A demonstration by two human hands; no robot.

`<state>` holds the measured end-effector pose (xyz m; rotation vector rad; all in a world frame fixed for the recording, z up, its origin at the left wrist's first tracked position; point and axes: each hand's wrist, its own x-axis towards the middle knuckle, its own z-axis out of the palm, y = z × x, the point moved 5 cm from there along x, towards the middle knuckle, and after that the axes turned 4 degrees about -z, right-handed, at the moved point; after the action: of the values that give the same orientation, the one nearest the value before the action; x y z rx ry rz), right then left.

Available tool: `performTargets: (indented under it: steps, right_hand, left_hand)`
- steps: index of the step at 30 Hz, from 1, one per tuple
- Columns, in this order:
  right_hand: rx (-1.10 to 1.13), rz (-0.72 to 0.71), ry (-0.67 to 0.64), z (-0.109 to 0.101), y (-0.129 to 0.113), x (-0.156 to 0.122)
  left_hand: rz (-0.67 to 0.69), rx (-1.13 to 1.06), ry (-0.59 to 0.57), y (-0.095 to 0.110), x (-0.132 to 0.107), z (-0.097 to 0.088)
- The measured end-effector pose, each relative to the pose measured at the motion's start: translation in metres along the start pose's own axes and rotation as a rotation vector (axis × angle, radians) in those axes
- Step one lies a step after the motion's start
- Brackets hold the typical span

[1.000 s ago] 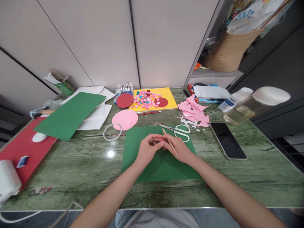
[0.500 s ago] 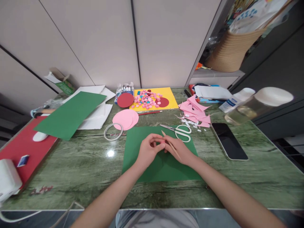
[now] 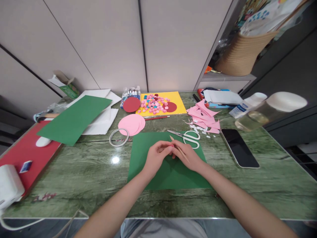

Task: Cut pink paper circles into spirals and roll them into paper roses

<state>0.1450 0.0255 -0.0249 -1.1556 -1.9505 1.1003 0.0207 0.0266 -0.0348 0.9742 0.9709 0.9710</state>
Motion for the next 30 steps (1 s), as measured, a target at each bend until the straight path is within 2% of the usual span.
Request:
performTargets:
  steps: [5,16,26,30]
  right_hand:
    - [-0.005,0.002,0.000,0.0002,0.0014,0.0010]
    - [-0.035,0.008,-0.006,-0.0007,0.0014,-0.0002]
    - [-0.034,0.011,0.000,-0.0012,-0.0014,-0.0008]
    - [-0.013,0.009,0.010,-0.0010,-0.0008,0.0000]
  left_hand:
    - [0.031,0.037,0.016,0.0020,0.0017,-0.0037]
    - [0.001,0.175,0.046,0.0056,0.0021,-0.0043]
    - [0.012,0.167,0.045,0.0045,0.0017,-0.0024]
    - [-0.016,0.096,0.052,0.0042,0.0024,-0.0043]
